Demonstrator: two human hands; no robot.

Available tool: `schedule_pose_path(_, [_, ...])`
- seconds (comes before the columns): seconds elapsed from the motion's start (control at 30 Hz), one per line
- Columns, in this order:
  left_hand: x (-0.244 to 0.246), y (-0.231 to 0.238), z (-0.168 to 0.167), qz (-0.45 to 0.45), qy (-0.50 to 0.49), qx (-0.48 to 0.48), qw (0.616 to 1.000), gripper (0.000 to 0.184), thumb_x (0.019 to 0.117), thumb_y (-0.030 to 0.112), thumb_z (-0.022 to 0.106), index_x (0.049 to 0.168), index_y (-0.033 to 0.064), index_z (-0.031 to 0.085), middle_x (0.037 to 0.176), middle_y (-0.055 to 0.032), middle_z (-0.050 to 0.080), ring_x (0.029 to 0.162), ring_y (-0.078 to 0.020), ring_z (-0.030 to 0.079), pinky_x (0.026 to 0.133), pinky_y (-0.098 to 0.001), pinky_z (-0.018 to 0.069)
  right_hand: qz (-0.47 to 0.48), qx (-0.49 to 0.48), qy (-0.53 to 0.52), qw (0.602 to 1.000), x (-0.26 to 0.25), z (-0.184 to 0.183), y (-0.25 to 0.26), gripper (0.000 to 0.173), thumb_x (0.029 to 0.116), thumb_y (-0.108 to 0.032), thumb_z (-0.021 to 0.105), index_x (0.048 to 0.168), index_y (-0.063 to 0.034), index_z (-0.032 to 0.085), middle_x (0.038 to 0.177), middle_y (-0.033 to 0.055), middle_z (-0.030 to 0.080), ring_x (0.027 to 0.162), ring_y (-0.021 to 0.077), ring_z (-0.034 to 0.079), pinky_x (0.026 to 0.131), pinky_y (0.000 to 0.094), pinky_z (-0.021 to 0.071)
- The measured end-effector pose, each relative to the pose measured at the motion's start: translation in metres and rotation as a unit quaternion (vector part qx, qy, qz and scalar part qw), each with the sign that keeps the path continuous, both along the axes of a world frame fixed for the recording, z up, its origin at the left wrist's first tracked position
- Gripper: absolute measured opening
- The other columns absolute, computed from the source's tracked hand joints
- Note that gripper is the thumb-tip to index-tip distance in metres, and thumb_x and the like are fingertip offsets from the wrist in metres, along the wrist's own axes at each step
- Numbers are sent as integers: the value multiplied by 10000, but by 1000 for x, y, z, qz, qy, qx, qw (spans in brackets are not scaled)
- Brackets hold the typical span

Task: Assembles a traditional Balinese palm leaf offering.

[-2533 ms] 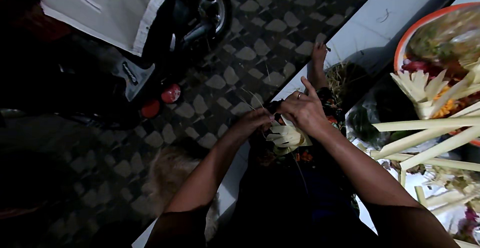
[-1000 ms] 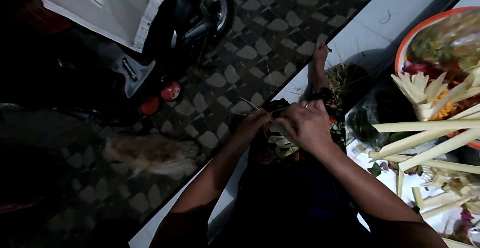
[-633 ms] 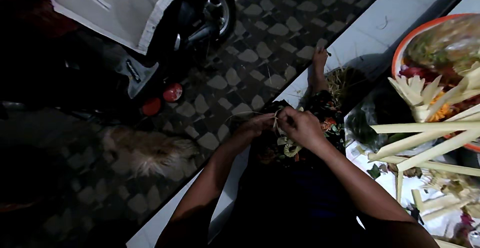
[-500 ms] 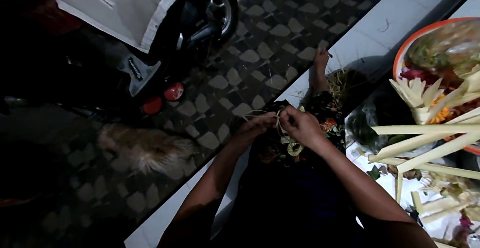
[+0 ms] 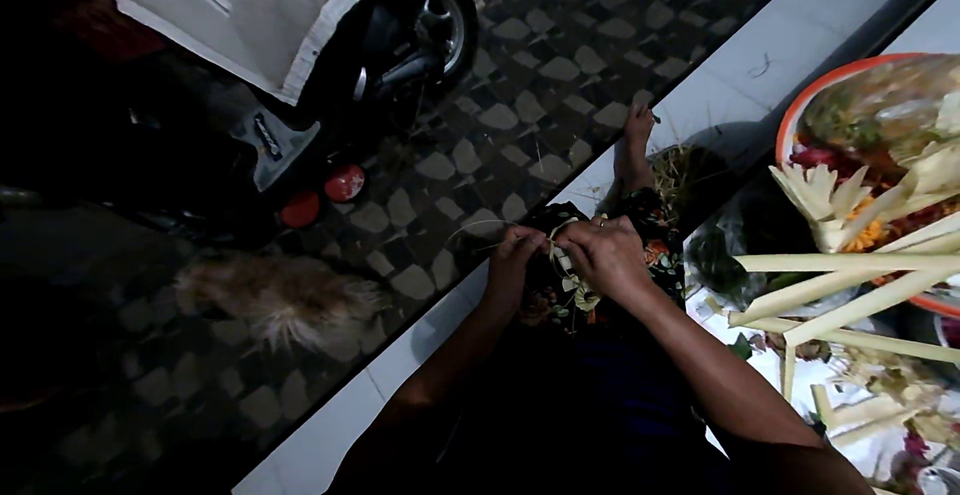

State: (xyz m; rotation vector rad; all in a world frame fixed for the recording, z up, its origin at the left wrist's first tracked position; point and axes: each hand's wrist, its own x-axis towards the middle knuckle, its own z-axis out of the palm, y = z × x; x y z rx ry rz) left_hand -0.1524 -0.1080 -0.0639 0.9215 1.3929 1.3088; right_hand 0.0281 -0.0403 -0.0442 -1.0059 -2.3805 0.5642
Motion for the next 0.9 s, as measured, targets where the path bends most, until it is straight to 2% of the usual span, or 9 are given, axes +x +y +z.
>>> schedule_pose_path(0.07, [-2, 2, 1, -5, 10, 12, 1000, 148, 1045, 217, 569, 1082, 97, 647, 943, -7, 709, 886, -108, 665, 853, -320, 550, 9, -15, -8, 1000, 6, 4, 6, 188, 1041, -263, 579, 1001, -179, 743, 887, -17, 734, 806, 193, 665, 827, 492, 486])
schedule_pose_path(0.23, [-9, 14, 13, -25, -13, 94, 995, 69, 1024, 110, 545, 1023, 106, 614, 1287, -38, 645, 1020, -152, 679, 897, -361, 577, 13, -55, -20, 998, 30, 34, 24, 157, 1030, -261, 609, 1051, -179, 740, 896, -5, 727, 862, 204, 674, 909, 546, 486])
schedule_pose_path(0.3, [-8, 22, 16, -61, -55, 155, 985, 78, 1021, 108, 529, 1024, 124, 605, 1316, -45, 643, 1063, -151, 663, 895, -348, 560, 16, -43, -18, 999, 37, 48, 28, 164, 1033, -266, 603, 1045, -183, 744, 917, -18, 732, 871, 192, 672, 922, 543, 471])
schedule_pose_path(0.37, [-5, 32, 25, -96, -90, 196, 972, 59, 1025, 137, 541, 1005, 158, 592, 1252, -48, 682, 1025, -139, 680, 842, -313, 565, 11, -2, -17, 1000, 44, 60, 31, 174, 1032, -273, 599, 1030, -183, 748, 923, -22, 733, 854, 183, 668, 893, 528, 474])
schedule_pose_path(0.43, [-1, 40, 40, -127, -78, 193, 970, 65, 1039, 165, 537, 1020, 161, 599, 1115, -32, 715, 839, -90, 672, 720, -258, 557, -4, 52, -24, 998, 51, 75, 33, 182, 1028, -274, 599, 1017, -176, 752, 924, -13, 731, 842, 193, 665, 859, 515, 472])
schedule_pose_path(0.5, [2, 47, 57, -183, -42, 178, 966, 105, 1055, 137, 500, 1045, 123, 604, 1016, -28, 712, 734, -65, 637, 659, -231, 537, -20, 114, -30, 993, 59, 93, 32, 170, 1015, -274, 622, 1000, -168, 755, 919, -1, 725, 835, 208, 656, 835, 505, 461])
schedule_pose_path(0.67, [27, 59, 96, -282, -1, 64, 957, 108, 1002, 78, 579, 955, 42, 669, 783, 0, 684, 635, -38, 610, 617, -197, 530, 7, 235, -54, 971, 77, 134, 25, 138, 991, -251, 655, 970, -149, 746, 939, 36, 710, 856, 231, 656, 820, 492, 454])
schedule_pose_path(0.8, [48, 62, 110, -316, 49, 10, 947, 152, 1014, 129, 602, 943, 57, 714, 753, 20, 682, 601, -8, 577, 560, -156, 475, 22, 270, -82, 959, 89, 140, 25, 109, 1000, -177, 621, 962, -147, 719, 979, 43, 702, 863, 241, 647, 767, 465, 453])
schedule_pose_path(0.9, [58, 59, 110, -318, 113, -8, 941, 189, 1037, 178, 565, 1029, 88, 730, 777, 25, 680, 621, -29, 596, 573, -191, 514, -14, 272, -84, 958, 97, 133, 19, 133, 992, -132, 612, 983, -175, 738, 1001, 34, 721, 910, 244, 667, 805, 470, 476])
